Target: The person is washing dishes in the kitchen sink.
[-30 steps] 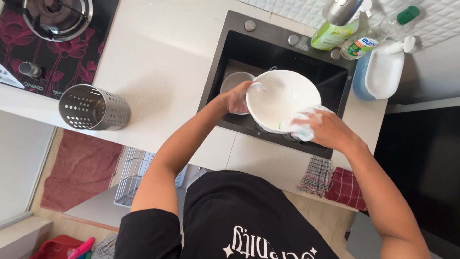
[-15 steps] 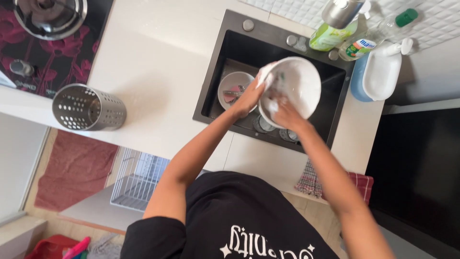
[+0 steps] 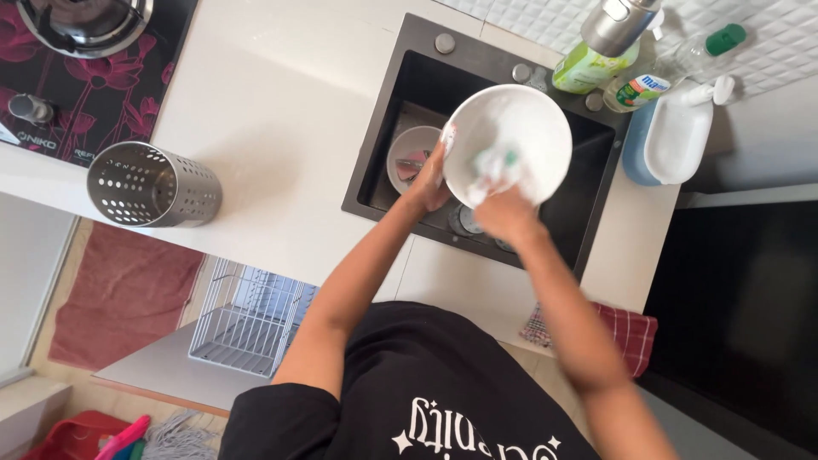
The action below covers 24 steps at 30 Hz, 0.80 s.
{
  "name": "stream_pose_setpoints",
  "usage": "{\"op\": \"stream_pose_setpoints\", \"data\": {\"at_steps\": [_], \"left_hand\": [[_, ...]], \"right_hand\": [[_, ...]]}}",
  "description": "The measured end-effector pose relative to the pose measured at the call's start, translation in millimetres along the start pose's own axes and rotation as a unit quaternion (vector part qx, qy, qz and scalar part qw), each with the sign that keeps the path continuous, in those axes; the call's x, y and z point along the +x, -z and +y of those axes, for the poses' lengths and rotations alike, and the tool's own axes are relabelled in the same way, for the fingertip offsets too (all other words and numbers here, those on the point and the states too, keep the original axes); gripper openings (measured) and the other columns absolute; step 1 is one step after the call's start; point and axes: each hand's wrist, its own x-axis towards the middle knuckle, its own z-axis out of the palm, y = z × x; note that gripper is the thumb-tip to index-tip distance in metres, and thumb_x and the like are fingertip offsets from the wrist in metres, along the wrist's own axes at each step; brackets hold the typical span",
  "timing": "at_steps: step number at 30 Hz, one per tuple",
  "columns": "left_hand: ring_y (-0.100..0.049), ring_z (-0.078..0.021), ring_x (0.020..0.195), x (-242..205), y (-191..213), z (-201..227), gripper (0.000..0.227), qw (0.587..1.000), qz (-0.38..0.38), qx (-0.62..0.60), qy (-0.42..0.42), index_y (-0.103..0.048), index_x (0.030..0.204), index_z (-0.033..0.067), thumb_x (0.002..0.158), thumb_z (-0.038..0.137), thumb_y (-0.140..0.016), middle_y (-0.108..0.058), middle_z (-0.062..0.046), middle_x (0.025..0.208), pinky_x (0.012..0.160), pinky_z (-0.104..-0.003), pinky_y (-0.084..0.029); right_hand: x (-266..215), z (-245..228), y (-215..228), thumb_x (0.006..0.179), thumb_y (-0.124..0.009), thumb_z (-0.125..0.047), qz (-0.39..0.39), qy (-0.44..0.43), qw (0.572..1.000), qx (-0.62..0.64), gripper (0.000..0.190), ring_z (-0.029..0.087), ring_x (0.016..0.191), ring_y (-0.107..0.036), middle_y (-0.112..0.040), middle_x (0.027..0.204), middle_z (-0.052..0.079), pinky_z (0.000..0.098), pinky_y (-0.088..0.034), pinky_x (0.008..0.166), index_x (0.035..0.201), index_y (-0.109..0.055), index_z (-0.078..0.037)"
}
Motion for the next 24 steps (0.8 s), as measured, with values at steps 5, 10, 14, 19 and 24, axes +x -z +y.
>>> {"op": "stream_pose_setpoints", "data": {"at_steps": [5,10,14,19,24], "left_hand": [[-0.043,-0.0346,0.141,28.2,15.7,-60.6,0.071,0.994,0.007,-0.106,-0.035,-0.031,0.164,0.0134,0.108,0.057,-0.04,-0.041,-0.02,0.157,0.115,-0.049,-0.042],[-0.042,-0.0236,0.145,29.0,-11.0,-56.7,0.064,0.996,0.053,0.011,-0.071,-0.028,0.161,0.0203,0.105,0.048,-0.045,-0.04,-0.005,0.161,0.118,-0.041,-0.037],[-0.045,-0.0285,0.138,-22.2,-66.1,44.4,0.066,0.992,0.052,0.082,-0.08,-0.031,0.159,0.0198,0.1,0.045,-0.046,-0.04,-0.008,0.156,0.109,-0.047,-0.044],[-0.049,-0.0295,0.143,-24.9,-61.3,59.5,0.063,0.89,-0.052,0.443,-0.093,-0.04,0.156,0.0197,0.103,0.053,-0.048,-0.049,-0.013,0.158,0.118,-0.043,-0.039],[-0.055,-0.0312,0.134,-12.5,-94.6,69.9,0.064,0.8,-0.061,0.596,0.026,-0.041,0.155,0.0282,0.099,0.059,-0.042,-0.061,-0.013,0.144,0.111,-0.044,-0.042]], "right_hand": [[39.9,-10.9,-55.3,0.099,-0.038,-0.012,0.094,0.073,0.97,0.21,0.065,0.054,0.153,-0.015,-0.021,0.165,0.04,0.0559,-0.009,0.125,0.162,-0.027,0.005],[32.3,-10.2,-17.5,0.105,-0.045,-0.039,0.181,-0.185,0.758,0.599,0.072,0.042,0.153,-0.027,-0.029,0.162,0.032,0.0411,-0.024,0.124,0.158,-0.017,0.0],[-10.6,28.6,-40.7,0.094,-0.045,-0.029,-0.014,-0.093,0.889,0.448,0.069,0.039,0.147,-0.042,-0.045,0.155,0.025,0.0432,-0.033,0.122,0.159,-0.034,-0.01],[-32.0,81.1,-66.4,0.081,-0.058,-0.022,0.19,0.099,0.951,-0.224,0.058,0.025,0.142,-0.054,-0.056,0.157,0.004,0.0433,-0.041,0.116,0.139,-0.055,-0.021],[8.7,132.3,-76.0,0.102,-0.056,-0.023,0.251,0.191,0.93,-0.188,0.039,0.024,0.126,-0.061,-0.065,0.138,0.003,0.0382,-0.054,0.087,0.14,-0.066,-0.024]]}}
